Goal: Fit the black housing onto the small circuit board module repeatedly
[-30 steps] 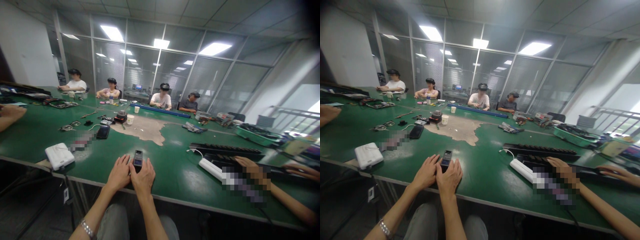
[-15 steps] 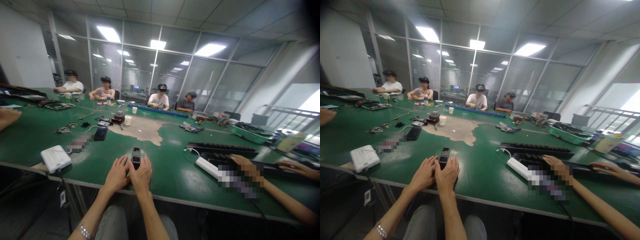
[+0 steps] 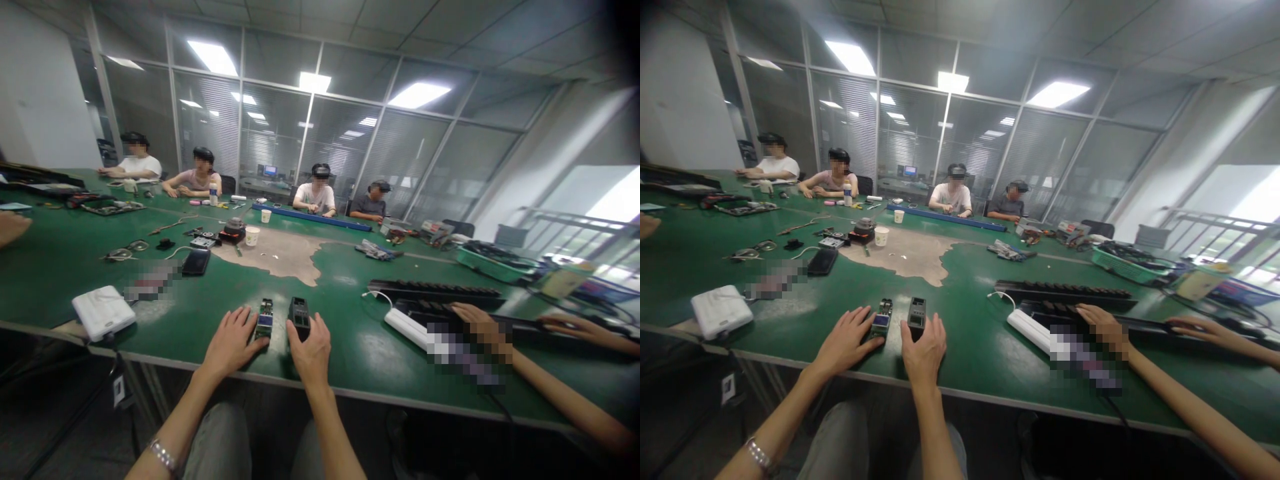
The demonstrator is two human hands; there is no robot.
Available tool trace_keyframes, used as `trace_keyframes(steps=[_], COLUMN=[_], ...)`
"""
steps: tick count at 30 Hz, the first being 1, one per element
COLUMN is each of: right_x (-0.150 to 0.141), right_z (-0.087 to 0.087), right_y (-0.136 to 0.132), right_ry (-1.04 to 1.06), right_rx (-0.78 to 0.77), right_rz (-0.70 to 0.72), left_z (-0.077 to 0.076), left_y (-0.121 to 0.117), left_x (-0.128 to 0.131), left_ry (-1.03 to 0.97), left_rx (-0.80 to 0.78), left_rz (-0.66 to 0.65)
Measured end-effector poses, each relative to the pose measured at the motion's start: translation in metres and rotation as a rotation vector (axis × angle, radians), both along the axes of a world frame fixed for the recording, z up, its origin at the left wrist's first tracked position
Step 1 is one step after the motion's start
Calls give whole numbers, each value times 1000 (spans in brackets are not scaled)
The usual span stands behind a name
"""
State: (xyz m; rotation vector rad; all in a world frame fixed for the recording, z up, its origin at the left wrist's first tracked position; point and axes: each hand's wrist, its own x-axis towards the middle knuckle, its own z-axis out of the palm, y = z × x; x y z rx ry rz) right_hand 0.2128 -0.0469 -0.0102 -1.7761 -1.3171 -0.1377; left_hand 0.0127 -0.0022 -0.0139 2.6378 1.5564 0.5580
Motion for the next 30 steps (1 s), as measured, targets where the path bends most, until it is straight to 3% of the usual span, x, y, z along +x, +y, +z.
trace_keyframes(steps=[8,15,30], right_x=[-2,2,3], right_z=[-11,-19,-12], right_y=[-2,-2,-9], right_ry=[-81,-129,-67], right_rx=[-112,-24,-52], right_rz=[-52,-51,-25], left_z=[-1,-1,-1], left_y=[2,1,2], left_x=[1,2,3], left_ry=[15,19,3], left_rx=[-5,-6,1], left_rz=[-2,5,4])
